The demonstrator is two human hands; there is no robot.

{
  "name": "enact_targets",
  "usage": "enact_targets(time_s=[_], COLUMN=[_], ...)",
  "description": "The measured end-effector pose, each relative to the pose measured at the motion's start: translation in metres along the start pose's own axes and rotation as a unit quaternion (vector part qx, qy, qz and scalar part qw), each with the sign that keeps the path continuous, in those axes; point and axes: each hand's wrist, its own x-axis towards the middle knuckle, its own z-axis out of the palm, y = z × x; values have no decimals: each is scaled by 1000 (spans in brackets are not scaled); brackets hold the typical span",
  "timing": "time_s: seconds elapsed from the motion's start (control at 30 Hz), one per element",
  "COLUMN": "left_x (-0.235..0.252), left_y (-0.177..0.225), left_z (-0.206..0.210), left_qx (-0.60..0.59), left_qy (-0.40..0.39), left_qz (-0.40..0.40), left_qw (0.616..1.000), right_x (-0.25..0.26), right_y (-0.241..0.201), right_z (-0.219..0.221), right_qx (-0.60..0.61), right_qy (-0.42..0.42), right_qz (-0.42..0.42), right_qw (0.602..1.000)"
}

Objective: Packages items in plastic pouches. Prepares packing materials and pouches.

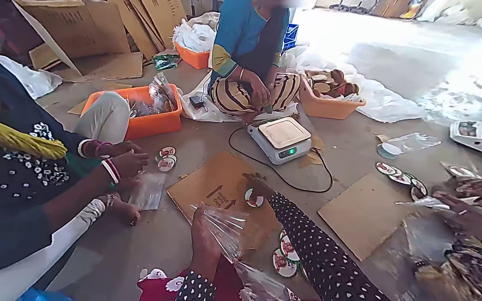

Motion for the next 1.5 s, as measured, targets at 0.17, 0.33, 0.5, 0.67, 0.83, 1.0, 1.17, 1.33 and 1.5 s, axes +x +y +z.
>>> enact_targets(time_s=[0.17, 0.33, 0.5, 0.67, 0.83, 1.0, 1.17, 1.33, 1.5], left_x=[0, 0, -2, 0, 1, 1, 1, 2, 5], left_y=[1, 3, 7, 8, 7, 7, 8, 7, 5], left_z=[-1, -3, -1, -4, -7, -10, -8, -9, -10], left_qx=[10, 8, -6, -12, -13, -25, -21, -20, -24], left_qy=[3, -8, -8, 8, -2, 4, 3, -1, -7], left_qz=[0, 5, 30, 30, 1, -4, -1, -3, -3], left_qw=[1000, 1000, 999, 999, 1000, 1000, 1000, 1000, 1000], right_x=[-15, -59, -89, -130, -146, -156, -159, -163, -161], right_y=[-21, -28, -14, -28, -28, -22, -9, -10, -5], right_z=[-9, -13, 13, 20, 52, 54, 83, 86, 99], right_qx=[-28, 95, 61, -6, -34, 85, 266, 285, 241], right_qy=[-13, 29, 68, 84, 21, 87, 225, 227, 209], right_qz=[8, 16, -50, -63, -60, 3, 61, 84, 97], right_qw=[999, 995, 995, 994, 997, 993, 935, 928, 943])
